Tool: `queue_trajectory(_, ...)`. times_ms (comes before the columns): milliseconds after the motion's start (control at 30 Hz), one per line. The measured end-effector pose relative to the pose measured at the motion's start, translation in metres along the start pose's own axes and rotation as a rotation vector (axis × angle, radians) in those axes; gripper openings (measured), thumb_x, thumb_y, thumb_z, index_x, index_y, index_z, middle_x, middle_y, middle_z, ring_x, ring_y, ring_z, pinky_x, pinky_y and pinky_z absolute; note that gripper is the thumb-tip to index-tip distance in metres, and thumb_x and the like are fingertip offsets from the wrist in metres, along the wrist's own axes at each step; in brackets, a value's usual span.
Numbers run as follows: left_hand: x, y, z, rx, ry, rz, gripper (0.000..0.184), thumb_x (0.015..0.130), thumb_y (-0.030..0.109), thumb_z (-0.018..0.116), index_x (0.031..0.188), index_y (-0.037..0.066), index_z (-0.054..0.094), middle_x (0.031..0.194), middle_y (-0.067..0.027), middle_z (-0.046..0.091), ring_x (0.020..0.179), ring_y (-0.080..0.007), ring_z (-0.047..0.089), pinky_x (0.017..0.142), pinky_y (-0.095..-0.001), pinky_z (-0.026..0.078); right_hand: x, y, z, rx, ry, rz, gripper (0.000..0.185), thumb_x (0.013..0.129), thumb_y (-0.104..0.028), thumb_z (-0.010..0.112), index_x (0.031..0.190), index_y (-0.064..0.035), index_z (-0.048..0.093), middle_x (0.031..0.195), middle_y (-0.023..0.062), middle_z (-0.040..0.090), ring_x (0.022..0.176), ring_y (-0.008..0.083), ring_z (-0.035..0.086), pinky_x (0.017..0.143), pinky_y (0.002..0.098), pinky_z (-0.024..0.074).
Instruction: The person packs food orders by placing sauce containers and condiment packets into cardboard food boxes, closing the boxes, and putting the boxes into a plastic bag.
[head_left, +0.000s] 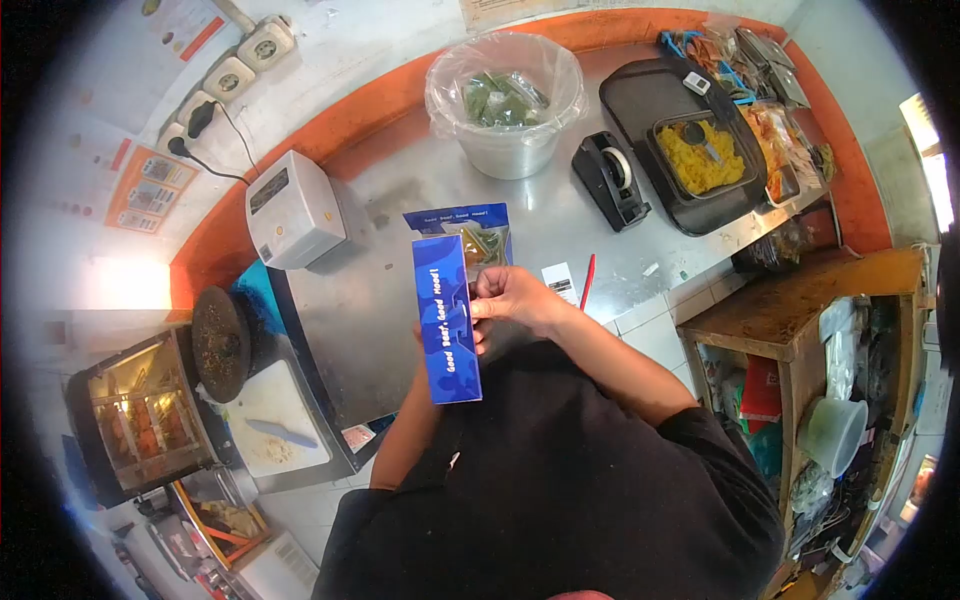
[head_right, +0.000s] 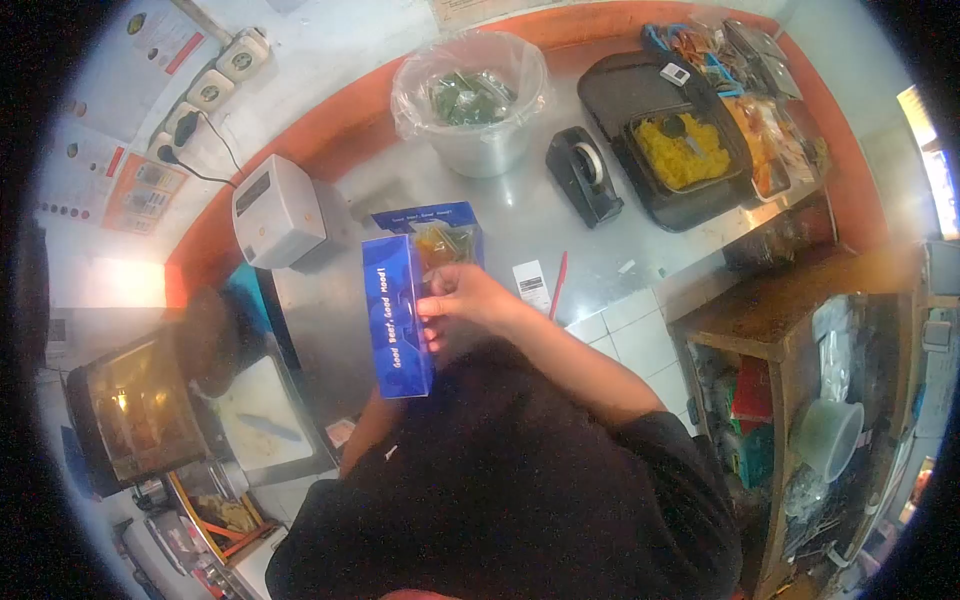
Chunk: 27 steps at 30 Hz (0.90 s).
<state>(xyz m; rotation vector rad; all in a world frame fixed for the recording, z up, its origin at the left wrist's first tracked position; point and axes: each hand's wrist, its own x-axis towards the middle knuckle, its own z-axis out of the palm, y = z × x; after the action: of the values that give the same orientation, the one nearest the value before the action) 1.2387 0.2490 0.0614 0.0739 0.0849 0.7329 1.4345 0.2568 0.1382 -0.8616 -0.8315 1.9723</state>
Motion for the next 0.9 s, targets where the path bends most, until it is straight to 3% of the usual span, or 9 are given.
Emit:
queue_trajectory(167,-0.002,0.008,-0.004,-0.025,-0.129,0.014,0.079,0.071,0.044,0.073,0.133,0.002,0.046,0.11,-0.015,0.061,0.092,-0.0279,0.063,0.076,-0.0414,0.056,0.004,0.017,-0.015,-0.201,0.227,-0.088,0.02,0.082,-0.011,0.076,0.086,-0.0109,0.056,0.078,-0.0029,0.061,0.064,0.0047,0.051,0.055,0.0199,0.0363)
queue_trajectory(233,-0.025,0.022,-0.018,0.232,0.251,0.13,0.071,0.074,0.042,0.069,0.13,0.001,0.05,0.113,-0.0169,0.064,0.096,-0.0298,0.066,0.083,-0.0433,0.056,0.005,0.009,-0.016,-0.12,0.334,-0.033,0.016,0.083,-0.008,0.07,0.091,-0.0096,0.057,0.078,-0.0019,0.061,0.063,0.0061,0.051,0.054,0.0208,0.0379)
queue_trajectory(400,-0.07,0.051,-0.06,0.357,0.472,0.38,0.058,0.08,0.032,0.065,0.127,-0.001,0.051,0.113,-0.0174,0.065,0.099,-0.0293,0.067,0.086,-0.0409,0.057,0.016,0.028,-0.055,-0.434,0.807,-0.251,0.039,0.077,-0.011,0.075,0.108,-0.0023,0.053,0.089,0.0049,0.06,0.066,0.0098,0.054,0.059,0.0247,0.045)
queue_trajectory(500,-0.093,0.073,-0.105,0.522,0.83,0.384,0.05,0.084,0.024,0.064,0.127,0.001,0.051,0.116,-0.0157,0.063,0.097,-0.0271,0.067,0.086,-0.037,0.056,0.042,0.042,-0.067,-0.705,0.949,-0.381,0.06,0.071,-0.012,0.079,0.12,-0.0001,0.047,0.105,0.0117,0.055,0.075,0.015,0.056,0.065,0.0284,0.0485)
queue_trajectory(567,-0.096,0.081,-0.119,0.888,1.131,0.597,0.049,0.086,0.022,0.065,0.128,0.002,0.049,0.118,-0.013,0.061,0.094,-0.0244,0.066,0.081,-0.0339,0.056,0.064,0.045,-0.065,-0.806,0.985,-0.454,0.071,0.068,-0.013,0.081,0.126,0.0004,0.043,0.114,0.0154,0.052,0.082,0.0194,0.059,0.069,0.0313,0.0504)
queue_trajectory(633,-0.101,0.099,-0.133,0.881,1.16,0.602,0.061,0.082,0.027,0.071,0.13,0.0,0.045,0.116,-0.0134,0.061,0.099,-0.0264,0.064,0.084,-0.0387,0.053,0.083,0.042,-0.058,-1.063,1.079,-0.537,0.084,0.066,-0.016,0.083,0.134,0.0005,0.037,0.121,0.0199,0.046,0.1,0.03,0.057,0.082,0.0386,0.0499)
queue_trajectory(700,-0.1,0.118,-0.15,1.266,1.386,0.415,0.071,0.078,0.03,0.074,0.133,-0.001,0.042,0.12,-0.0186,0.058,0.115,-0.0317,0.055,0.097,-0.0459,0.045,0.092,0.033,-0.042,-0.995,1.092,-0.479,0.08,0.067,-0.016,0.081,0.133,0.0006,0.038,0.12,0.0197,0.048,0.102,0.0336,0.056,0.085,0.042,0.0482)
queue_trajectory(767,-0.04,0.087,-0.035,1.905,2.014,0.305,0.079,0.075,0.031,0.075,0.136,-0.003,0.038,0.129,-0.024,0.051,0.128,-0.037,0.043,0.107,-0.0487,0.033,0.1,0.031,-0.039,-0.926,1.099,-0.419,0.077,0.068,-0.016,0.079,0.133,0.0008,0.04,0.12,0.0195,0.049,0.104,0.0373,0.055,0.088,0.0455,0.0466)
queue_trajectory(900,0.039,0.079,-0.034,2.258,0.867,0.843,0.084,0.074,0.024,0.075,0.14,-0.005,0.032,0.133,-0.0262,0.047,0.126,-0.0412,0.041,0.106,-0.0475,0.033,0.111,0.033,-0.046,-1.023,1.118,-0.453,0.078,0.069,-0.017,0.076,0.136,-0.0006,0.039,0.113,0.0211,0.056,0.104,0.0373,0.056,0.088,0.044,0.0464)
